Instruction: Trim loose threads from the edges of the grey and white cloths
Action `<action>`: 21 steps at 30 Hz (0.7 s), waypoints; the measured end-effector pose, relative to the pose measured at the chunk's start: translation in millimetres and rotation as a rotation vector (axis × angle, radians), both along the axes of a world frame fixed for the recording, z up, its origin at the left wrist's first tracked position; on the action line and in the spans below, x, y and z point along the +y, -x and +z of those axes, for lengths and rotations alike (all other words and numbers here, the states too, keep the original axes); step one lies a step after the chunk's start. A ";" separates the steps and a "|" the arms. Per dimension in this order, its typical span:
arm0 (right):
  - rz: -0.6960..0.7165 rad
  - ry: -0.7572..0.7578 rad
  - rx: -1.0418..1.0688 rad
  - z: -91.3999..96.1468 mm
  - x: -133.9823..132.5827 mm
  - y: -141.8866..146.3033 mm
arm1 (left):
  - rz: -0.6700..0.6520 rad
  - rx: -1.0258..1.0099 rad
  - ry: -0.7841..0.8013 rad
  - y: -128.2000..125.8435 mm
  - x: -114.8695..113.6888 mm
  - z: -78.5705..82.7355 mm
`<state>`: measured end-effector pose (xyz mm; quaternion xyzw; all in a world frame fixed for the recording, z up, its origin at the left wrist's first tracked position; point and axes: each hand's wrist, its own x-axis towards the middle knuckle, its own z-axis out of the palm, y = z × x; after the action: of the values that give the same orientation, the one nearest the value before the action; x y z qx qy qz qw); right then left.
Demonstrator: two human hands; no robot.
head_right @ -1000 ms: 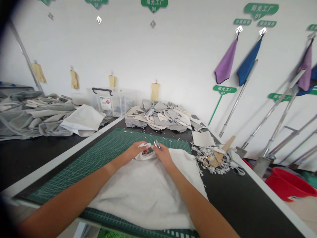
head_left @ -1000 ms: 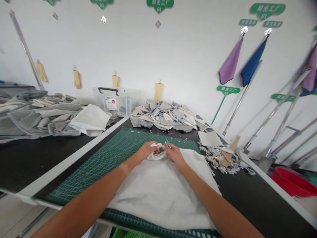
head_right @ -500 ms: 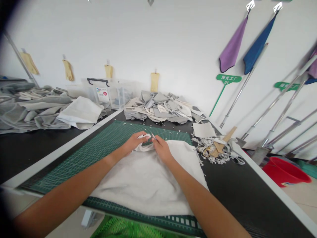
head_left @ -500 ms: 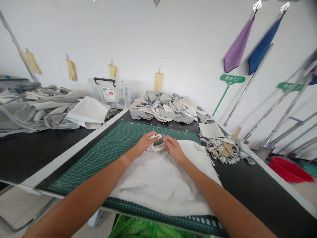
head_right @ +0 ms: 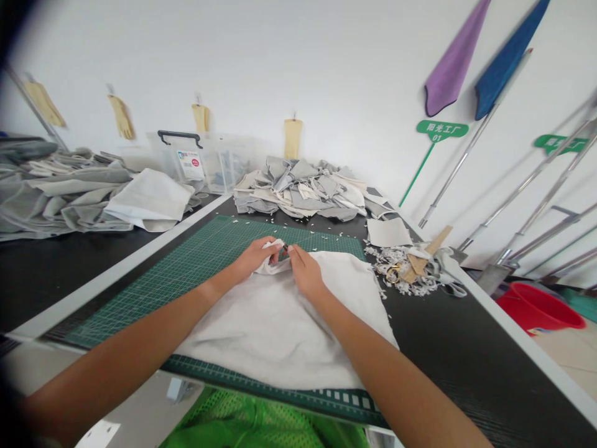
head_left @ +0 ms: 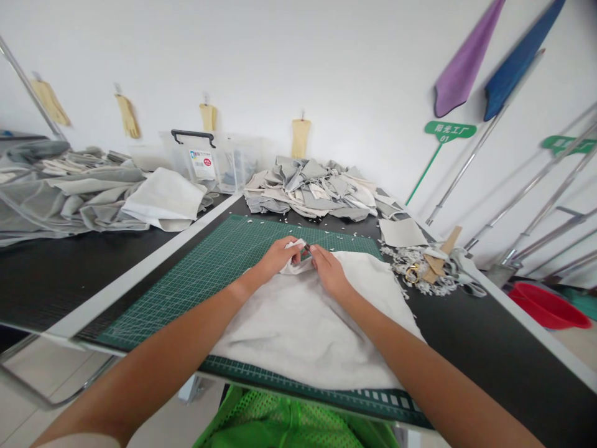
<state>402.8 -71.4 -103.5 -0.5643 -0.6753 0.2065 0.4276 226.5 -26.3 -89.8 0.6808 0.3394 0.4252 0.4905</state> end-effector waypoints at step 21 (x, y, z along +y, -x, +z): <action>0.018 0.039 -0.124 0.3 -5.4 3.3 | -0.065 -0.156 0.208 -4.0 -5.0 0.0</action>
<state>399.4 -76.8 -103.2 -0.5782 -0.7013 0.1883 0.3721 230.4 -31.2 -89.8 0.6019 0.3203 0.4231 0.5968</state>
